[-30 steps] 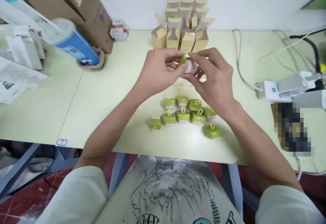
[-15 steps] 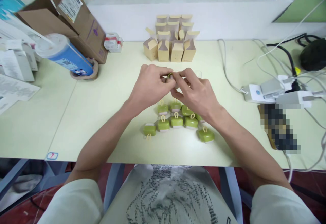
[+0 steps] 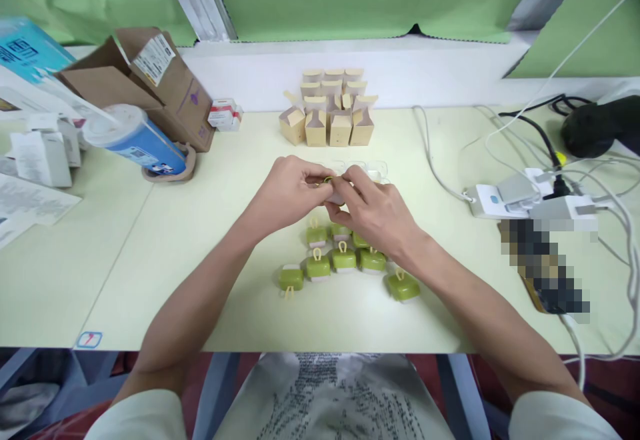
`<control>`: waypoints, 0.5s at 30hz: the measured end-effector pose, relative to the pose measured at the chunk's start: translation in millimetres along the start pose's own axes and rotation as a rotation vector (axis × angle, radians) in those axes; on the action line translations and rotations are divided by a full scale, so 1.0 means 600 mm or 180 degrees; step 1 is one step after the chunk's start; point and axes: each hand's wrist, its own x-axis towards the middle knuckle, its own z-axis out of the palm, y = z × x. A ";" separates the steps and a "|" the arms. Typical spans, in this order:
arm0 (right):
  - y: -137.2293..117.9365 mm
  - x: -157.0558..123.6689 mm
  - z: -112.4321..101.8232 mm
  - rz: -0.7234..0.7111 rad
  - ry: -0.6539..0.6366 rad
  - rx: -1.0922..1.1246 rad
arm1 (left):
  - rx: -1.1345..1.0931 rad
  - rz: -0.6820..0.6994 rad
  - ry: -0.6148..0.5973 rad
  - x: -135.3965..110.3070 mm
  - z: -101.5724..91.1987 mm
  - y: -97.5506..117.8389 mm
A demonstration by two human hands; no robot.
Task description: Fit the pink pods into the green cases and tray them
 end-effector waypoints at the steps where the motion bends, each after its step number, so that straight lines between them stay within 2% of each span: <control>1: 0.000 -0.001 0.001 0.0034 0.0021 0.0037 | -0.0073 -0.0030 -0.0016 0.002 -0.001 -0.002; 6: 0.000 -0.004 0.009 0.0136 0.0004 0.0145 | -0.0305 -0.0138 -0.0068 0.013 -0.005 -0.011; 10: -0.002 -0.003 0.010 0.0277 0.0001 0.0239 | -0.0104 -0.0110 0.0115 0.010 -0.008 -0.004; 15: -0.001 -0.002 0.005 0.0445 0.0082 0.0496 | 0.0159 0.0266 0.0399 -0.002 -0.005 0.004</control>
